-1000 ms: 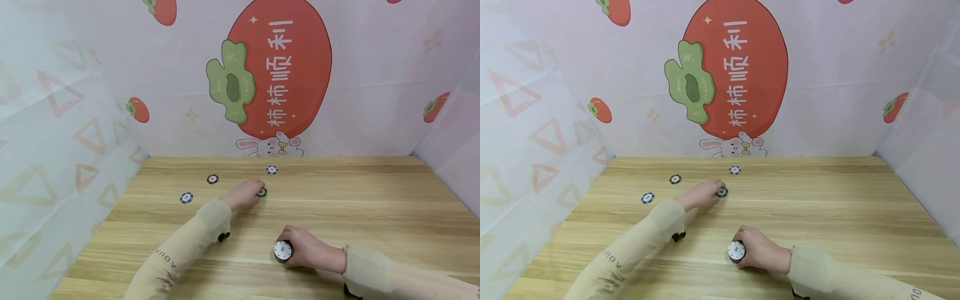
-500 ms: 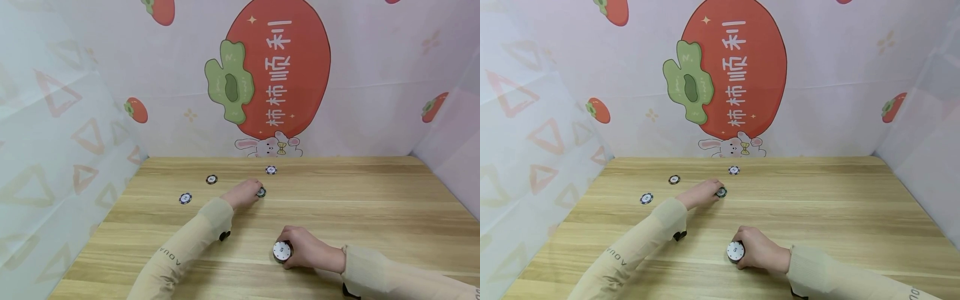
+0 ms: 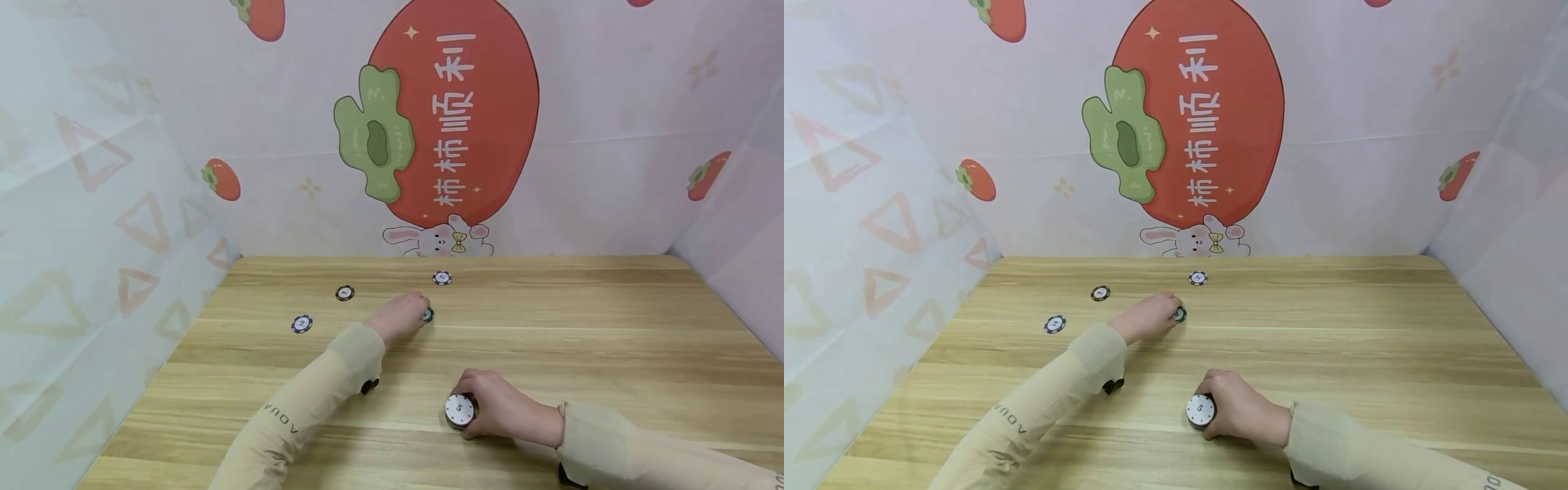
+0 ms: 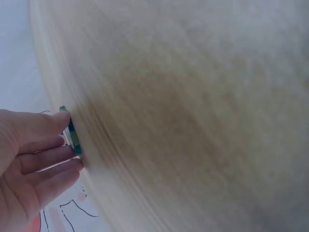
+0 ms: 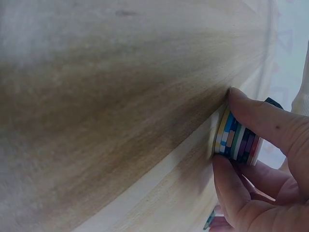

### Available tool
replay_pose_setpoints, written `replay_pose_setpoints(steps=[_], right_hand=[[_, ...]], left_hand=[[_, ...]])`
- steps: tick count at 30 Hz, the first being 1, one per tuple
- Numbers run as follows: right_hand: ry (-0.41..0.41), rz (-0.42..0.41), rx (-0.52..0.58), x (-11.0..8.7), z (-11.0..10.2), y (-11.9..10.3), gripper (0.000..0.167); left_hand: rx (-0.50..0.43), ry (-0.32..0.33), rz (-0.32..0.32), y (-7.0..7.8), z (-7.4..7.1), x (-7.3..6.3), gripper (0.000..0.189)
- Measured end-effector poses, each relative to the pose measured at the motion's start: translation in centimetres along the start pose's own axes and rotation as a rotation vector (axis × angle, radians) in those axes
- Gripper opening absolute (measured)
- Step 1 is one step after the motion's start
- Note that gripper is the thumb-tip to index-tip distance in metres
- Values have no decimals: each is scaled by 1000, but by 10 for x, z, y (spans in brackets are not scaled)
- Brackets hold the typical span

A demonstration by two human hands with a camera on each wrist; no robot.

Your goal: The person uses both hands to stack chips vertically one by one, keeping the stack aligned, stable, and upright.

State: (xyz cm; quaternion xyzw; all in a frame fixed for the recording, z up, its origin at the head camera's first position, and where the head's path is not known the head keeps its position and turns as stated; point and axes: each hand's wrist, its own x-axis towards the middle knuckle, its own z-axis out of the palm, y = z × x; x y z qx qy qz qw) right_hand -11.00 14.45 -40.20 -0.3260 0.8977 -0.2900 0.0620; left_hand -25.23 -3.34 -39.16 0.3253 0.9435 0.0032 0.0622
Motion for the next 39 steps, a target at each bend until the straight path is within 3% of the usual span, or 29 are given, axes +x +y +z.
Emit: replay_pose_setpoints(steps=[8,23,33,39], right_hand=[[-1,3,8,-1,0,0,39],[19,-4,-2,-3,2,1,40],[31,5,-14,-3,4,4,42],[50,-12,-7,-4,5,4,42]], left_hand=[[-13,7,-10,1,0,0,23],[-24,-47,-53,3,-3,3,31],[-52,-16,-40,4,-4,1,45],[-61,13,-35,6,-5,-2,37]])
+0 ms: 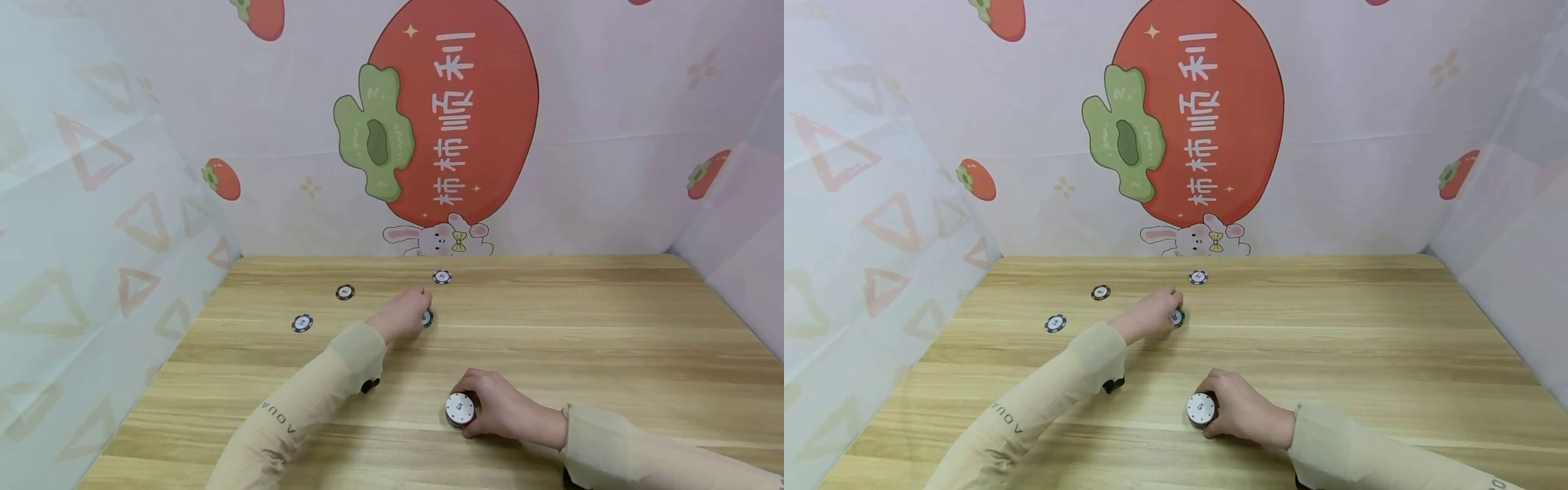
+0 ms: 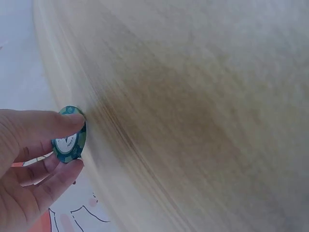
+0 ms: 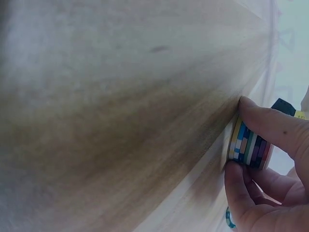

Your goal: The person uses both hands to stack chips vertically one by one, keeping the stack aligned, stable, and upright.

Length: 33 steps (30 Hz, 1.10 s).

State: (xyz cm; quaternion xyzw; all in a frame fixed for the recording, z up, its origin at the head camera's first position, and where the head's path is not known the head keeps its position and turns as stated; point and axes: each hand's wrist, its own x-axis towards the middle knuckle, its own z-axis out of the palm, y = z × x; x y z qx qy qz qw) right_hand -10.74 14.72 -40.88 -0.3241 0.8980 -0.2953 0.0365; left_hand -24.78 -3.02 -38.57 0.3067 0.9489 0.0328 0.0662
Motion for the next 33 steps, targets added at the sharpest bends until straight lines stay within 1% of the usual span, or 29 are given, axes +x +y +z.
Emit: replay_pose_setpoints(steps=[6,9,14,19,23,28,33], right_hand=[[-11,18,14,1,-1,-1,42],[-18,22,18,1,-2,-1,42],[-27,24,25,1,-2,-2,42],[-28,30,38,1,-2,-2,41],[-26,29,45,1,-1,-1,40],[-32,31,51,1,-1,0,41],[-31,36,55,0,-1,0,42]], left_hand=[[-22,38,1,2,-4,-4,20],[-28,56,14,4,-6,-7,12],[-13,63,34,6,-7,-11,11],[7,75,61,8,-9,-19,9],[14,92,93,13,-14,-28,6],[21,105,141,23,-23,-40,5],[5,141,215,33,-32,-54,6]])
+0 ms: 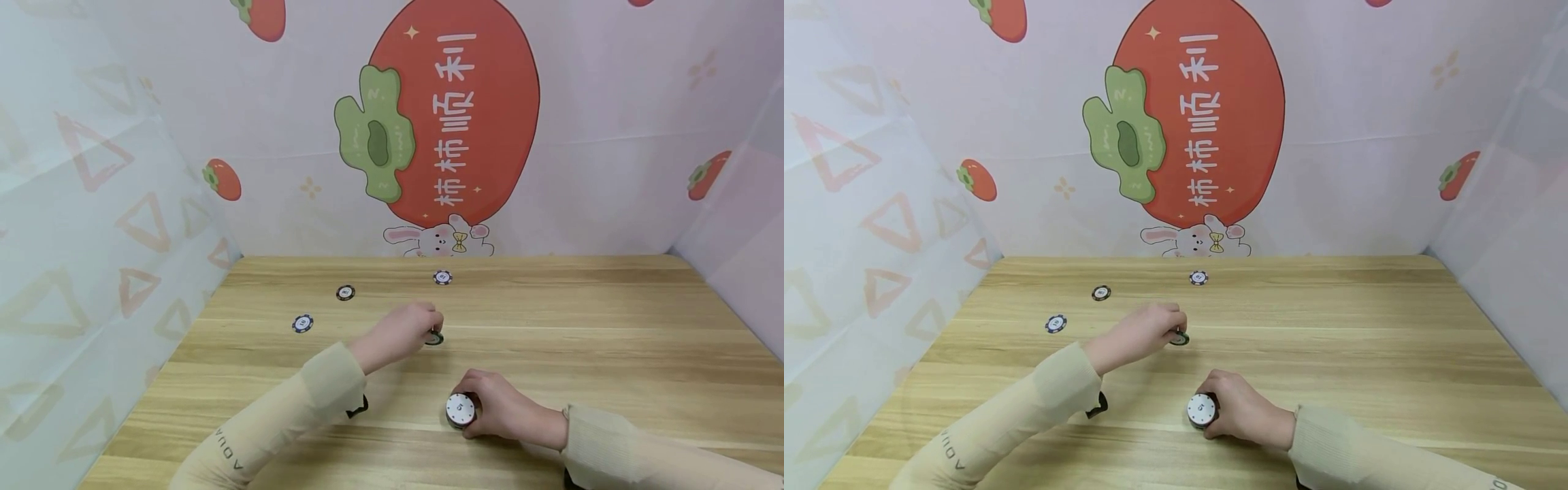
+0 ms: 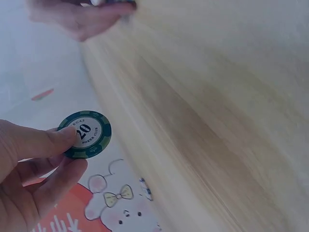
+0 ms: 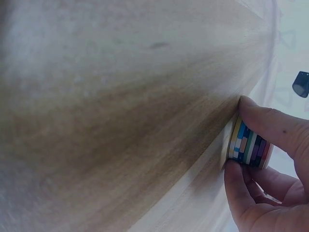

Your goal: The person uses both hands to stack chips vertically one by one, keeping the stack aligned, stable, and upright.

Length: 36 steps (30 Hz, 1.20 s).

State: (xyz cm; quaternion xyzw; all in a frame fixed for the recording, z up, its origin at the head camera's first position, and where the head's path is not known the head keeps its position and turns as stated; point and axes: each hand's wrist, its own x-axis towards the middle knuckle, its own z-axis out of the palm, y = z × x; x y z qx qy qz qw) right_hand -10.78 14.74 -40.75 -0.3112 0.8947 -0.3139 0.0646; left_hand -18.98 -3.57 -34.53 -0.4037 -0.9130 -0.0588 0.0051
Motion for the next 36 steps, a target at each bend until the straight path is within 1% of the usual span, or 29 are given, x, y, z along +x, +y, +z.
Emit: replay_pose_setpoints(steps=[4,9,12,15,19,26,29,32,36], right_hand=[[9,-4,-2,0,0,-1,41],[6,-4,9,-1,-1,-1,40],[1,-4,3,0,-1,-1,40],[2,-6,-1,0,-1,-1,40],[4,1,1,-1,-1,-1,41],[7,13,-1,-1,-1,-1,43],[9,1,-2,-1,-1,-1,42],[12,-3,-5,-1,-1,0,40],[10,4,1,-1,-1,-1,39]], left_hand=[[-22,11,45,8,-5,-8,6],[-45,14,74,15,-6,-16,6],[-64,7,77,18,-5,-21,6],[-109,-11,77,21,-4,-24,6],[-196,-41,71,23,-3,-26,6],[-342,-92,31,24,1,-26,7],[-407,-115,1,24,5,-25,6],[-487,-137,-44,24,9,-25,7],[-636,-168,-131,25,15,-26,7]])
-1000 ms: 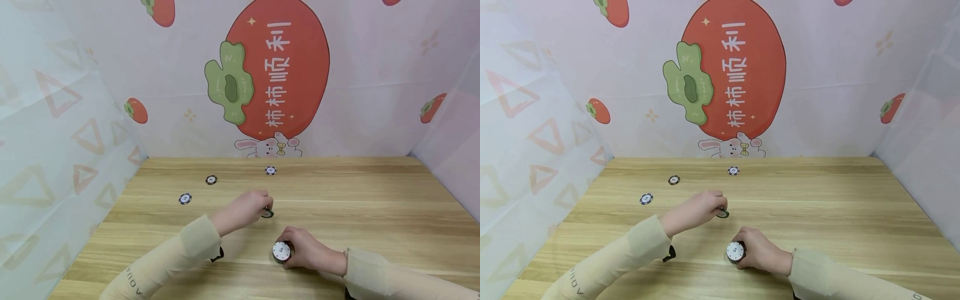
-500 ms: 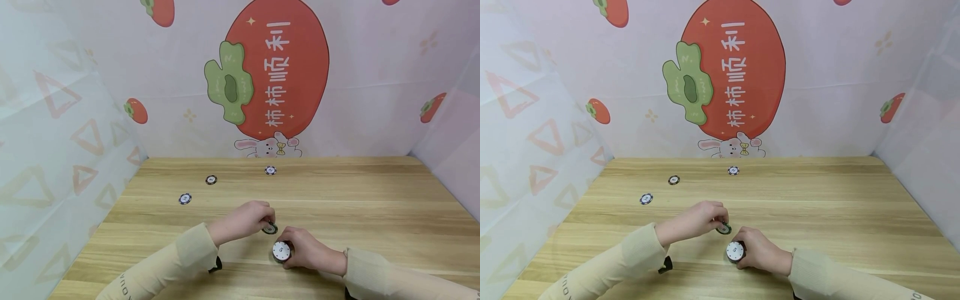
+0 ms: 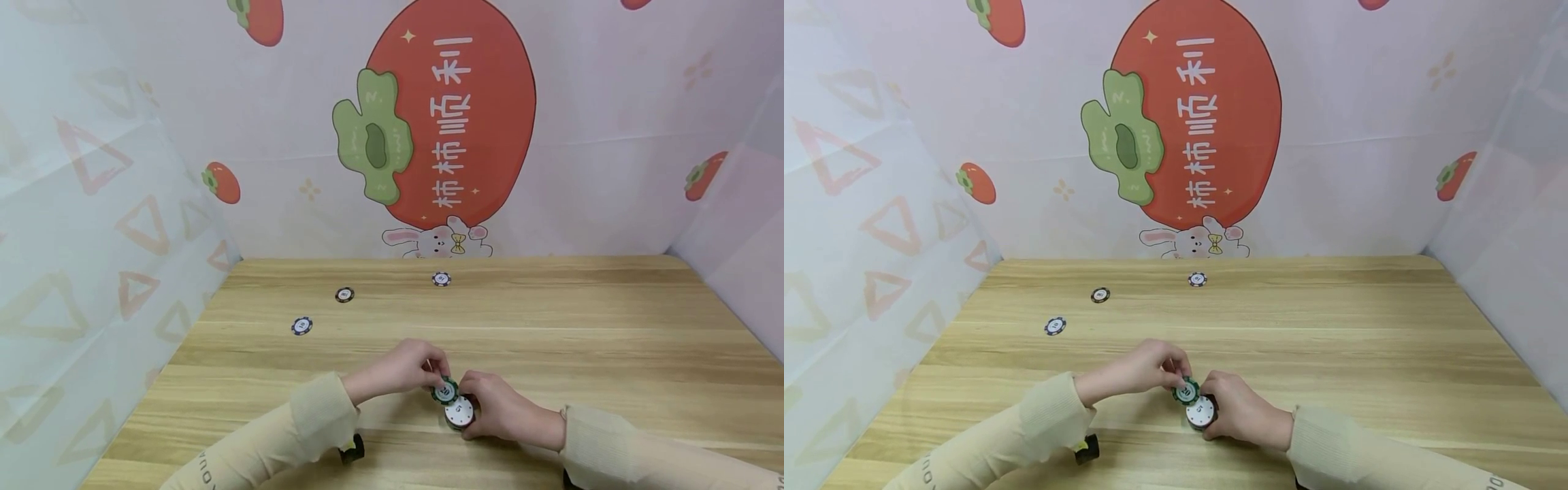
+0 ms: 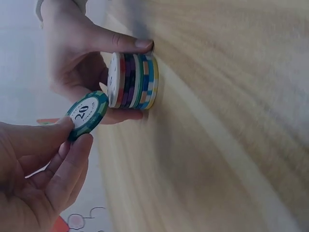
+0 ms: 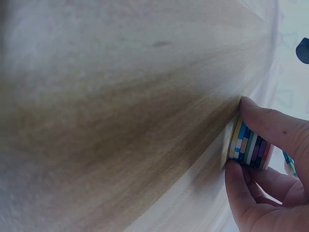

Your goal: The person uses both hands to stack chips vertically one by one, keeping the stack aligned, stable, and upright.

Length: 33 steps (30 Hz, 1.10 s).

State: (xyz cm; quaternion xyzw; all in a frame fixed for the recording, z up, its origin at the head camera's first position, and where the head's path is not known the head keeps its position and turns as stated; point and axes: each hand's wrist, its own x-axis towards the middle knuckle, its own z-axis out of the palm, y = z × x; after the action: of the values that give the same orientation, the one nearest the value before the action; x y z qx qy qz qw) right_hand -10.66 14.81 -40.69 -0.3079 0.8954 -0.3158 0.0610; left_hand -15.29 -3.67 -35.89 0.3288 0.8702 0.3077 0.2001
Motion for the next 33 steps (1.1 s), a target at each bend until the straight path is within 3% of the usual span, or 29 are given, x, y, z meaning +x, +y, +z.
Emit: replay_pose_setpoints(steps=[5,12,19,26,33], right_hand=[[-10,-3,0,0,0,0,40],[-9,-8,9,0,-1,0,40],[4,-20,8,0,0,1,39],[8,-20,13,0,1,2,39],[-2,-17,27,-1,1,2,40]], left_hand=[[-173,-10,-67,-4,6,0,4],[-325,-24,-184,-7,13,0,4],[-443,-25,-210,-9,21,-2,4],[-488,13,-209,-8,29,-2,6],[-505,40,-250,-6,35,-4,8]])
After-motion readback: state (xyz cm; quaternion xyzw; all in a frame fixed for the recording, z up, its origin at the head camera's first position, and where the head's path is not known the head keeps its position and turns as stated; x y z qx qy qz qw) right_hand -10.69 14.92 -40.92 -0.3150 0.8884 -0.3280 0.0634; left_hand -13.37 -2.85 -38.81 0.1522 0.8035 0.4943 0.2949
